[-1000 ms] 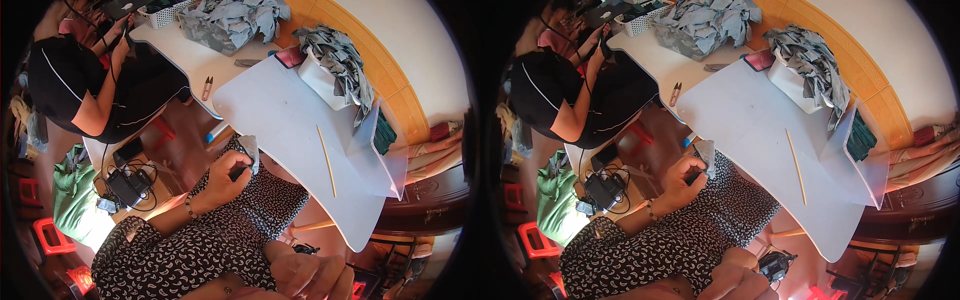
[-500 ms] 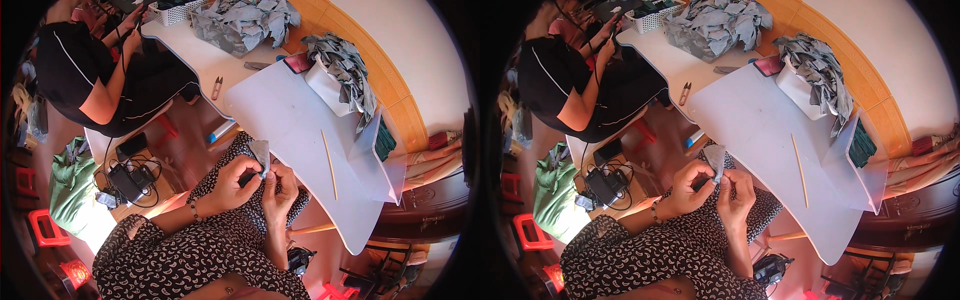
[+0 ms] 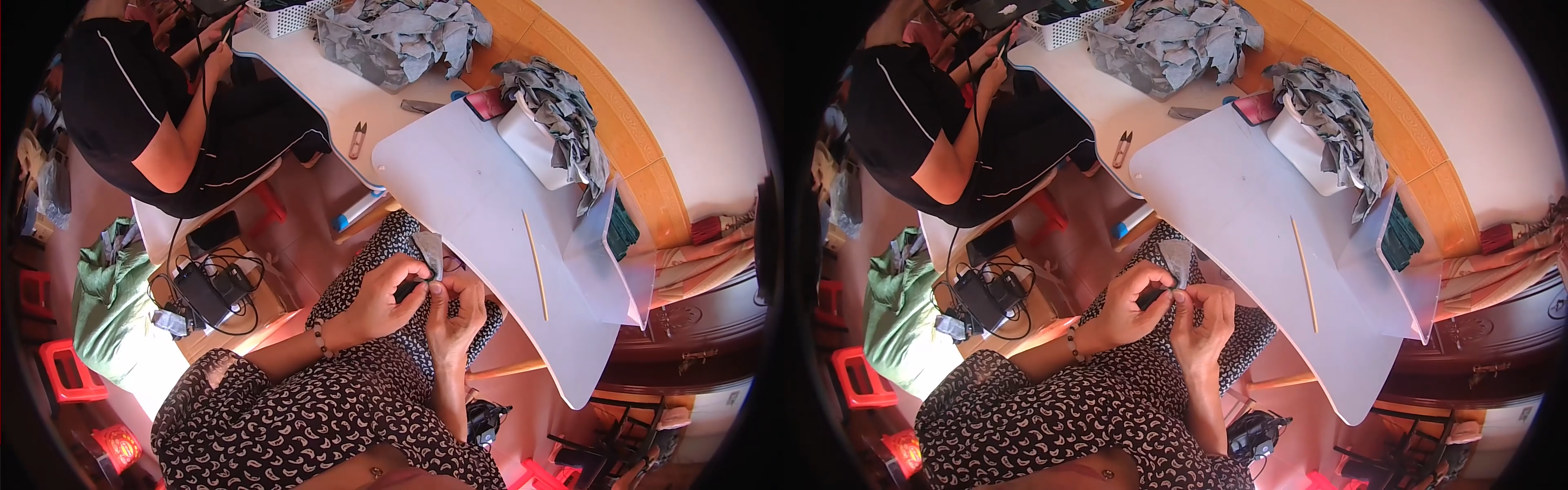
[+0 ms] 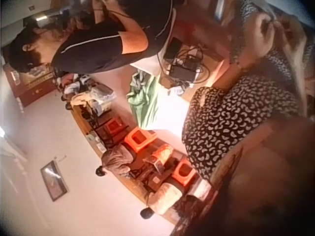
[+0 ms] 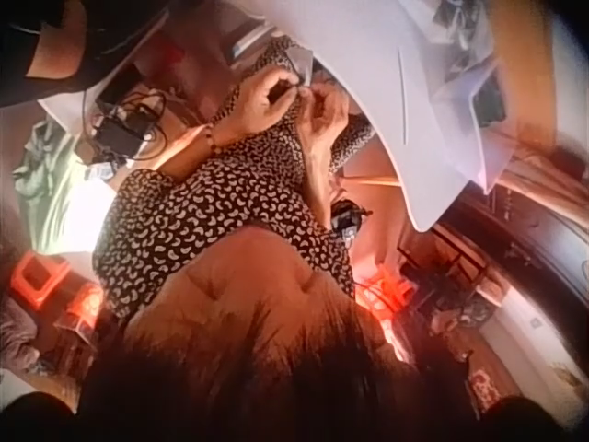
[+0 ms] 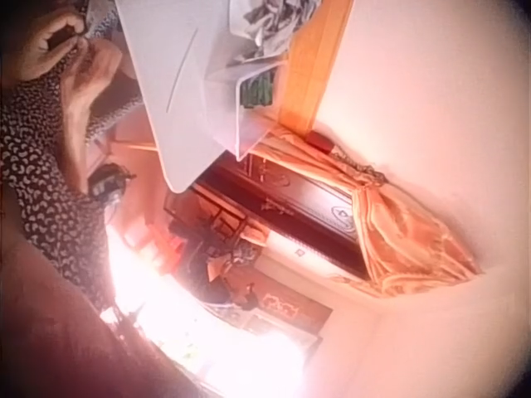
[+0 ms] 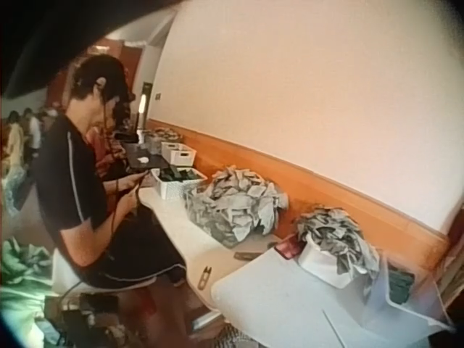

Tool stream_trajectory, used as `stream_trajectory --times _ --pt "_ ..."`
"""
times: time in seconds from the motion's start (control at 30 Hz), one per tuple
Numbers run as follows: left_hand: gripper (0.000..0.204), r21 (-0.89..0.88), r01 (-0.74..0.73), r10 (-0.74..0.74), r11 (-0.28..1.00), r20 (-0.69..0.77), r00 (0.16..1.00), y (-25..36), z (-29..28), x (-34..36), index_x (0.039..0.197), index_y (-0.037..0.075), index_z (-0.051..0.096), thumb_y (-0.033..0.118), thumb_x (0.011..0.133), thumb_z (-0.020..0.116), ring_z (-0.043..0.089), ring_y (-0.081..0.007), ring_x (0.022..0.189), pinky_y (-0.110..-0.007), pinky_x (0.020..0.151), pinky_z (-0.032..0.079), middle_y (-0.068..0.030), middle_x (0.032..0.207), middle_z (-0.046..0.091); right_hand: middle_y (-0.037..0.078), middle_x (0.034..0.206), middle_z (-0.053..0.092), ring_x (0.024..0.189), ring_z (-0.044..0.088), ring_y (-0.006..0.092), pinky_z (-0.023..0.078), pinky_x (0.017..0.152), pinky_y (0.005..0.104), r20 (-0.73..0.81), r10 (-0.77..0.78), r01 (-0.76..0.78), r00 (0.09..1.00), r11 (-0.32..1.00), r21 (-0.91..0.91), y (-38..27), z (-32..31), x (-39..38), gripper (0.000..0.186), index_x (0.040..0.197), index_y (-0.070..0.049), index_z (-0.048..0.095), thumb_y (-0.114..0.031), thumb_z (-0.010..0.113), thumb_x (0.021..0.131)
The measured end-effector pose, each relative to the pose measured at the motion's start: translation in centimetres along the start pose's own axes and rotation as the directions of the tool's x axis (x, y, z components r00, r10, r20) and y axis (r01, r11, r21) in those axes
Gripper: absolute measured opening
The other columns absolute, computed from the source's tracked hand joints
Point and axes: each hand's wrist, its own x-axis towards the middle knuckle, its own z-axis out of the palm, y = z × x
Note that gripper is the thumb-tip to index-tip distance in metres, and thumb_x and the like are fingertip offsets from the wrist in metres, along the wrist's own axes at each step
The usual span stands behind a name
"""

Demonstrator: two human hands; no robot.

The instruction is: Applying finish to the edges of green leather pieces and folding them to create components for a larger item.

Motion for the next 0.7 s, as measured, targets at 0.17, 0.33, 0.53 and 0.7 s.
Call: stream_trajectory --times 0.17,0.33,0.53,0.7 --pt "0.020 -0.002 0.115 -0.115 0.993 0.068 0.991 0.0 -0.3 -0.1 0.103 0.001 0.061 0.002 0.087 0.072 0.065 -0.0198 0.079 -0.030 0.070 0.052 -0.0092 0.096 0.063 0.011 0.084 0.061 0.074 0.055 0.0290 0.046 0.068 0.0394 -0.015 -0.137 0.135 0.990 0.984 -0.113 0.1 0.2 -0.7 0.015 0.087 -0.003 0.059 -0.006 0.074 0.088" --pt "0.021 -0.029 0.118 -0.115 0.993 0.099 0.988 0.5 -0.1 0.2 0.104 0.001 0.061 0.003 0.087 0.073 0.066 -0.0192 0.082 -0.030 0.073 0.053 -0.0091 0.098 0.065 0.012 0.083 0.059 0.076 0.055 0.0282 0.046 0.070 0.0392 0.086 -0.015 0.008 0.996 0.997 0.078 0.4 -0.9 -0.7 0.019 0.089 -0.002 0.057 -0.015 0.070 0.093" --pt "0.025 0.057 -0.060 0.052 0.997 0.128 0.990 -1.1 0.3 1.0 0.110 0.000 0.064 0.001 0.087 0.072 0.068 -0.0222 0.086 -0.032 0.076 0.055 -0.0114 0.100 0.065 0.010 0.089 0.061 0.080 0.056 0.0247 0.048 0.075 0.0359 0.089 0.080 -0.091 0.993 0.988 0.123 2.4 -0.7 -0.6 0.017 0.091 -0.002 0.059 -0.016 0.065 0.098" --pt "0.024 0.049 0.075 -0.081 0.996 0.139 0.987 -1.6 0.8 0.9 0.108 0.001 0.064 0.002 0.086 0.073 0.068 -0.0245 0.088 -0.033 0.077 0.055 -0.0123 0.101 0.065 0.011 0.088 0.063 0.081 0.058 0.0250 0.048 0.074 0.0363 0.045 0.279 -0.280 0.959 0.917 0.285 2.5 0.0 -0.7 0.011 0.092 -0.001 0.061 -0.002 0.072 0.090"
